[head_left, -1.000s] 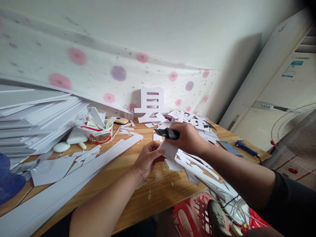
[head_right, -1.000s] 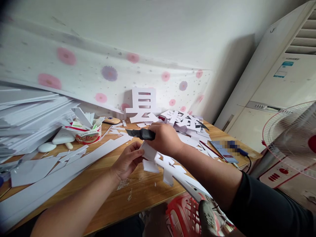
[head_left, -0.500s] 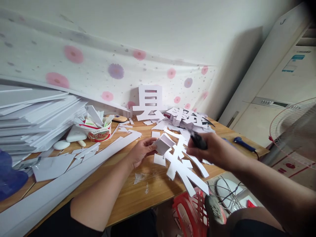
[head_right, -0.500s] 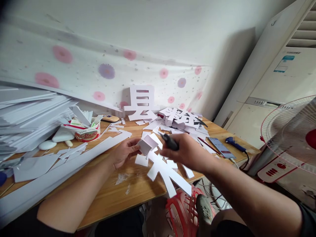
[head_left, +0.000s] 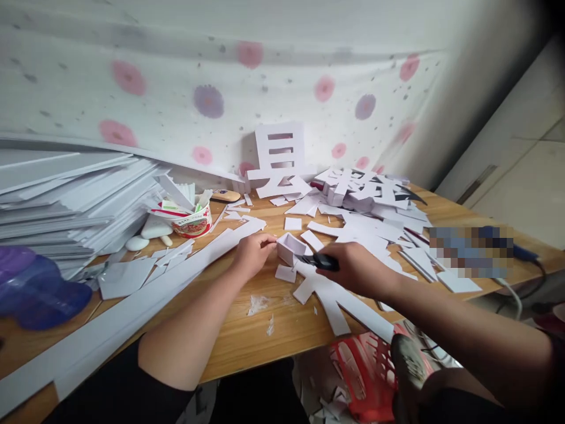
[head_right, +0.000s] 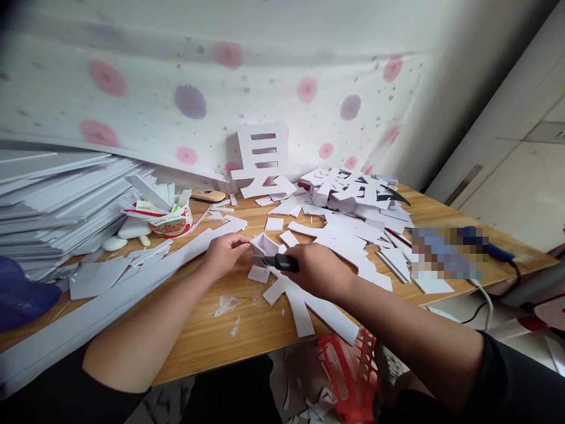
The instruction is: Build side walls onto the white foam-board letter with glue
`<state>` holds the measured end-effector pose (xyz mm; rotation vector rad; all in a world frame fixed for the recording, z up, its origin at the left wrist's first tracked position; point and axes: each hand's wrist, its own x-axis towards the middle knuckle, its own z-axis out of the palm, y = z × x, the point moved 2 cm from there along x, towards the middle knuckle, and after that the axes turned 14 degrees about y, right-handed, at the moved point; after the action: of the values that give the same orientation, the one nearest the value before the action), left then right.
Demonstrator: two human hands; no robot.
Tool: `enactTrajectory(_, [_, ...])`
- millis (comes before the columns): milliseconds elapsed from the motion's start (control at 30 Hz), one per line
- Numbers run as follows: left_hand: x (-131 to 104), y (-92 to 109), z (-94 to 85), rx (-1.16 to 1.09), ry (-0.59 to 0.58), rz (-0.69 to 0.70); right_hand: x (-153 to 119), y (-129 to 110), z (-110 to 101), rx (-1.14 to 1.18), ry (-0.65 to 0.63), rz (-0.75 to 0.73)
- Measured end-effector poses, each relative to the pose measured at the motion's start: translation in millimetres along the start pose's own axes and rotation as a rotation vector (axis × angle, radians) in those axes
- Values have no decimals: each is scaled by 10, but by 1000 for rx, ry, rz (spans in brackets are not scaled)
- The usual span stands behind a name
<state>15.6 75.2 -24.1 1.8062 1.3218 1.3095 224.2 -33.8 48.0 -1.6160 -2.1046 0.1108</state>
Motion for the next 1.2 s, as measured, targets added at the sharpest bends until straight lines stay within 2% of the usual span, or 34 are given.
enactTrajectory(133, [-20,31,2,80,5,5,267,-22,277,51,44,46])
enactTrajectory(300, [-37,26,5,90,-8,14,441,-60,414,82,48,149])
enactTrajectory(600, [-32,-4,0,111,-4,31,530,-65,514,110,21,179])
enactTrajectory(1200, [-63,35,27,128,-4,104,531,-77,516,184,4,192])
